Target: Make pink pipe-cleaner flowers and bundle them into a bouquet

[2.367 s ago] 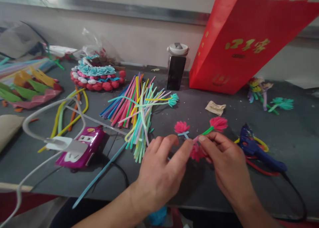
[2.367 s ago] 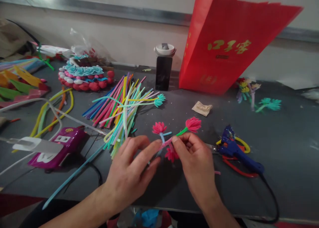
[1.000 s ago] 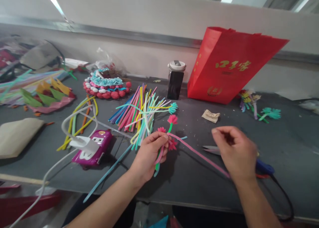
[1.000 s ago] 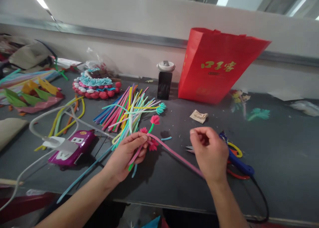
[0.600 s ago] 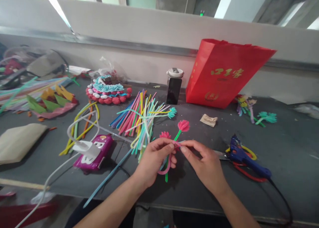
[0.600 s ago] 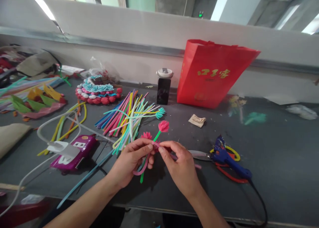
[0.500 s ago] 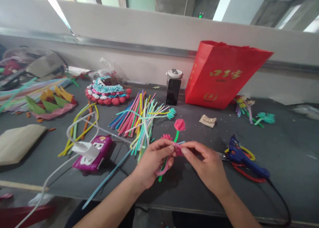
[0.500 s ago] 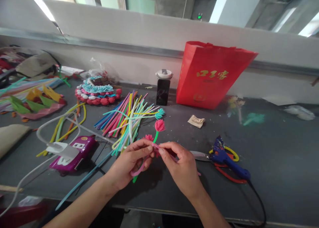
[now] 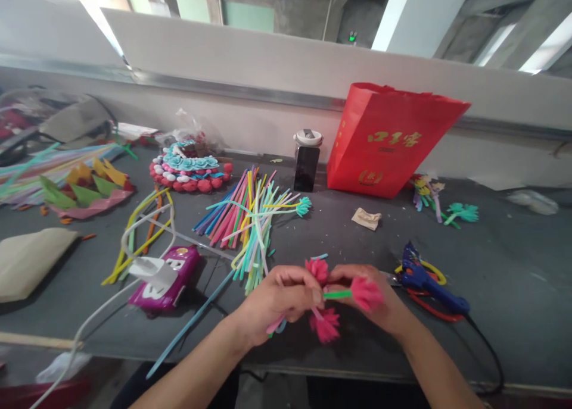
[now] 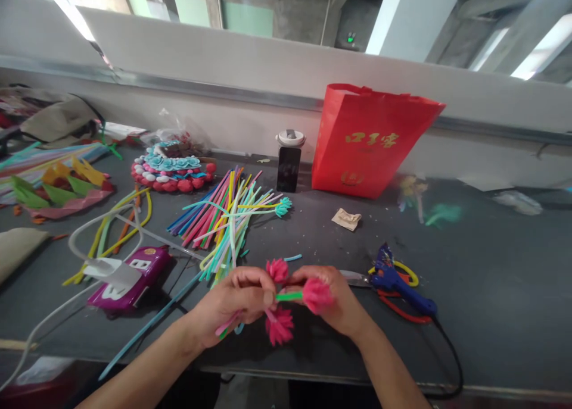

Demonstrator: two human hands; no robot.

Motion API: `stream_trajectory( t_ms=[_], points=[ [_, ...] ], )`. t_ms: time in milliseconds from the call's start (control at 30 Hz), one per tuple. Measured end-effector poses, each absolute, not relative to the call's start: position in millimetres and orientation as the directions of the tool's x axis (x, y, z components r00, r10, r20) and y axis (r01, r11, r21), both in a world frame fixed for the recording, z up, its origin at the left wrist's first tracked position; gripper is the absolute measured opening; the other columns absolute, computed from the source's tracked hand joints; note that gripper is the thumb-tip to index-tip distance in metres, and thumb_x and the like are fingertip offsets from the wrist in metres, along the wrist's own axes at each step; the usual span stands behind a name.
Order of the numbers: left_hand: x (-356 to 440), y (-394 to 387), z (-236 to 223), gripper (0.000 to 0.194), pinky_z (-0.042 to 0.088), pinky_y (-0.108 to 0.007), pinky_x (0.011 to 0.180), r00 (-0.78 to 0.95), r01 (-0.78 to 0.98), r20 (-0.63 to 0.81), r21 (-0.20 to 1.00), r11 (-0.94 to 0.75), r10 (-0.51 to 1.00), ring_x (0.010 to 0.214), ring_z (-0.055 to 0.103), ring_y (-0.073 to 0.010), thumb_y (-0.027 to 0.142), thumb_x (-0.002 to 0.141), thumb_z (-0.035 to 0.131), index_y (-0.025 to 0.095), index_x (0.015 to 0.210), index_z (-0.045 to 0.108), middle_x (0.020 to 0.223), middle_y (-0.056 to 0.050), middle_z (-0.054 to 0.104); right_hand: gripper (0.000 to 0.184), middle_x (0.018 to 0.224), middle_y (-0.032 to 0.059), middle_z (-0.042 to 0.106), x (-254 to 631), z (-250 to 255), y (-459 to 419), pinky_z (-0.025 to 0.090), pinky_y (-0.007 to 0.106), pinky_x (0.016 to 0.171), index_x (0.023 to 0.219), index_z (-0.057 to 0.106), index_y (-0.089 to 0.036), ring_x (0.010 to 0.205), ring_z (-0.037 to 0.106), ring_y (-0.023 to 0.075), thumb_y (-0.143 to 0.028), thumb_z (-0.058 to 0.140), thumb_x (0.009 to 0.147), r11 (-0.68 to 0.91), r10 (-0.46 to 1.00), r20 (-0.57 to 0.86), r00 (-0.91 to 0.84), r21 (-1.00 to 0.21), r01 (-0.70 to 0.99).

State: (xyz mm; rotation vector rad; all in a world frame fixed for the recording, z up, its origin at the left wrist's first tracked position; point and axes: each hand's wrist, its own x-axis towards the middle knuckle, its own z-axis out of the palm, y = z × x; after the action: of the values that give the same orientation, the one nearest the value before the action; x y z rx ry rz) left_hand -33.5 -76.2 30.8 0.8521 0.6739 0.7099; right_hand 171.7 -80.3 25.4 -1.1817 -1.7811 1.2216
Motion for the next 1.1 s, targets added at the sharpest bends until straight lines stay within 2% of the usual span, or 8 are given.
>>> stream_trajectory(
  t_ms=[167,333,500,667,767,933,1033,1100],
  points=[
    [-31,-84,30,0.011,0.033,-0.02,0.051,0.67,-0.02,-0.245,0.938,0.347,0.7,0.053,0.048,-0.0086,0.023,0.068,0.073,0.012,0.067,0.074,0.061,-0.003,0.063,0.022,0.07,0.0005,0.064,185,37,-83,0.043,0.023,0.058,0.076,0.074,-0.017,0.065,0.058,0.0135,-0.038,0.072,0.082,0.246,0.943,0.102,-0.318,-0.857,0.453],
    [-25,-87,24,0.014,0.033,-0.022,0.05,0.571,0.146,-0.191,0.981,0.13,0.799,0.051,0.045,-0.0091,0.024,0.073,0.065,0.013,0.066,0.071,0.057,-0.001,0.057,0.017,0.067,-0.0019,0.061,183,54,-96,0.038,0.024,0.054,0.074,0.071,-0.02,0.057,0.053,0.0114,-0.033,0.07,0.085,0.331,0.944,0.239,-0.228,-0.701,0.632],
    [-24,-84,22,0.015,0.034,-0.022,0.05,0.483,0.111,-0.153,0.987,0.113,0.862,0.053,0.047,-0.0104,0.027,0.073,0.066,0.014,0.066,0.07,0.06,-0.002,0.059,0.015,0.063,-0.0019,0.058,174,55,-103,0.043,0.025,0.059,0.076,0.069,-0.022,0.06,0.055,0.0128,-0.029,0.065,0.089,0.414,0.892,0.408,-0.194,-0.566,0.713],
    [-22,-82,22,0.014,0.03,-0.021,0.047,0.471,0.037,-0.157,0.987,0.159,0.868,0.048,0.043,-0.0079,0.026,0.072,0.067,0.013,0.064,0.068,0.057,0.0,0.057,0.008,0.07,0.0015,0.066,164,58,-109,0.045,0.028,0.063,0.083,0.07,-0.021,0.065,0.058,0.0152,-0.021,0.065,0.089,0.617,0.718,0.601,-0.351,-0.316,0.721],
    [-22,-79,24,0.014,0.023,-0.02,0.041,0.382,-0.097,-0.212,0.959,0.267,0.9,0.041,0.035,-0.0048,0.026,0.07,0.067,0.013,0.064,0.066,0.051,0.002,0.052,0.007,0.071,0.0021,0.067,159,59,-117,0.046,0.03,0.066,0.09,0.07,-0.021,0.066,0.058,0.0154,-0.016,0.064,0.089,0.691,0.66,0.601,-0.452,-0.249,0.678],
    [-29,-71,23,0.014,0.016,-0.018,0.037,0.434,-0.42,-0.304,0.765,0.489,0.848,0.036,0.021,-0.0022,0.023,0.065,0.073,0.015,0.066,0.061,0.043,0.011,0.031,0.014,0.067,0.0013,0.063,159,51,-122,0.043,0.028,0.062,0.091,0.07,-0.021,0.064,0.055,0.0149,-0.019,0.057,0.092,0.655,0.751,0.434,-0.498,-0.392,0.646],
    [-33,-70,22,0.016,0.013,-0.017,0.038,0.549,-0.457,-0.284,0.685,0.567,0.786,0.037,0.016,-0.0008,0.022,0.066,0.074,0.015,0.066,0.06,0.045,0.012,0.027,0.016,0.065,-0.0004,0.061,163,44,-118,0.043,0.026,0.061,0.083,0.071,-0.021,0.062,0.055,0.0141,-0.024,0.058,0.092,0.504,0.863,0.315,-0.395,-0.586,0.634],
    [-34,-72,23,0.014,0.013,-0.017,0.039,0.605,-0.434,-0.258,0.687,0.583,0.754,0.037,0.018,-0.0006,0.021,0.065,0.075,0.014,0.066,0.062,0.044,0.01,0.034,0.021,0.062,-0.0017,0.058,167,41,-114,0.042,0.024,0.057,0.074,0.069,-0.021,0.058,0.053,0.0131,-0.03,0.06,0.091,0.372,0.922,0.209,-0.327,-0.719,0.587]
  ],
)
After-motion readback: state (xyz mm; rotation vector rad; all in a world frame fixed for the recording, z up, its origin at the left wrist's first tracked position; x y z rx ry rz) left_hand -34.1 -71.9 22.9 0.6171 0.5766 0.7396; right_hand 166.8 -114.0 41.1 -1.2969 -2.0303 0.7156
